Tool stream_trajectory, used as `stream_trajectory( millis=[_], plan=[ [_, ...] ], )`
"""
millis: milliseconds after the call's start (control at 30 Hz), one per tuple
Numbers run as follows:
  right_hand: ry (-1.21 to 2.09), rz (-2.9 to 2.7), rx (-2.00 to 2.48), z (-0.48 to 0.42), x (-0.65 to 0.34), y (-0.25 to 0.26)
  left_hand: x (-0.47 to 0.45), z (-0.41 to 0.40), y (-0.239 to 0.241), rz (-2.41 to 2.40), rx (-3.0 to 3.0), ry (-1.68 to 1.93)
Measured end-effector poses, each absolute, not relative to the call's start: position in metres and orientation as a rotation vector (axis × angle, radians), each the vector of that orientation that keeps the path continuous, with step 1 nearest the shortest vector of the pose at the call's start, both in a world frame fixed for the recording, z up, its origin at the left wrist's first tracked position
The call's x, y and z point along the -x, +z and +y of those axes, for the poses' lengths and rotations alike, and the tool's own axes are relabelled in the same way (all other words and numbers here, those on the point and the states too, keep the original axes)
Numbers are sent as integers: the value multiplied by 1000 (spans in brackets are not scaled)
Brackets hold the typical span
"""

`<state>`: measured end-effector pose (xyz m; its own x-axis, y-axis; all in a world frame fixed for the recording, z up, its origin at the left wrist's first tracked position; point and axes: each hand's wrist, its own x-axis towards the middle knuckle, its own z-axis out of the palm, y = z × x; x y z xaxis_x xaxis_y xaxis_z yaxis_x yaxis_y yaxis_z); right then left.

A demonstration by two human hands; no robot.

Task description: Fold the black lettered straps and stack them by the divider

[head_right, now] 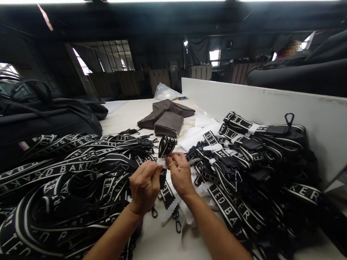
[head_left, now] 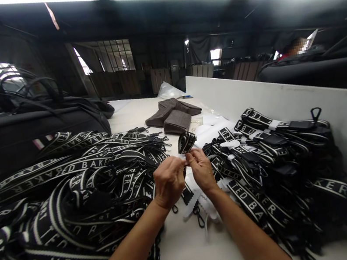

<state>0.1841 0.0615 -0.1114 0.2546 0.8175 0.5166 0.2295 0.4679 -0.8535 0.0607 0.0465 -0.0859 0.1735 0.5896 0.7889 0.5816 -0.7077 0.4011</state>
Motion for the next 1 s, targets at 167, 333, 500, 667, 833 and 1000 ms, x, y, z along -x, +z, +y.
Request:
stream_trajectory(
  millis=[167, 333, 500, 667, 833, 1000],
  plan=[
    [652, -1216, 1051, 59, -181, -112, -62, 61, -87, 1053, -1303, 1475],
    [893, -881, 887, 57, -176, -105, -59, 69, -84, 861, -1090, 1323],
    [1164, -774, 855, 51, -170, -94, -60, 55, -82, 989, -1620, 1489],
    [1359, -913, 777, 50, -162, -98, -56, 54, -83, 1167, -1776, 1756],
    [1299, -937, 780, 49, -159, -94, -51, 60, -81, 1230, -1626, 1723],
    [951, -888, 871, 32, -182, -61, -43, 72, -80, 1139, -1518, 1755]
  ],
)
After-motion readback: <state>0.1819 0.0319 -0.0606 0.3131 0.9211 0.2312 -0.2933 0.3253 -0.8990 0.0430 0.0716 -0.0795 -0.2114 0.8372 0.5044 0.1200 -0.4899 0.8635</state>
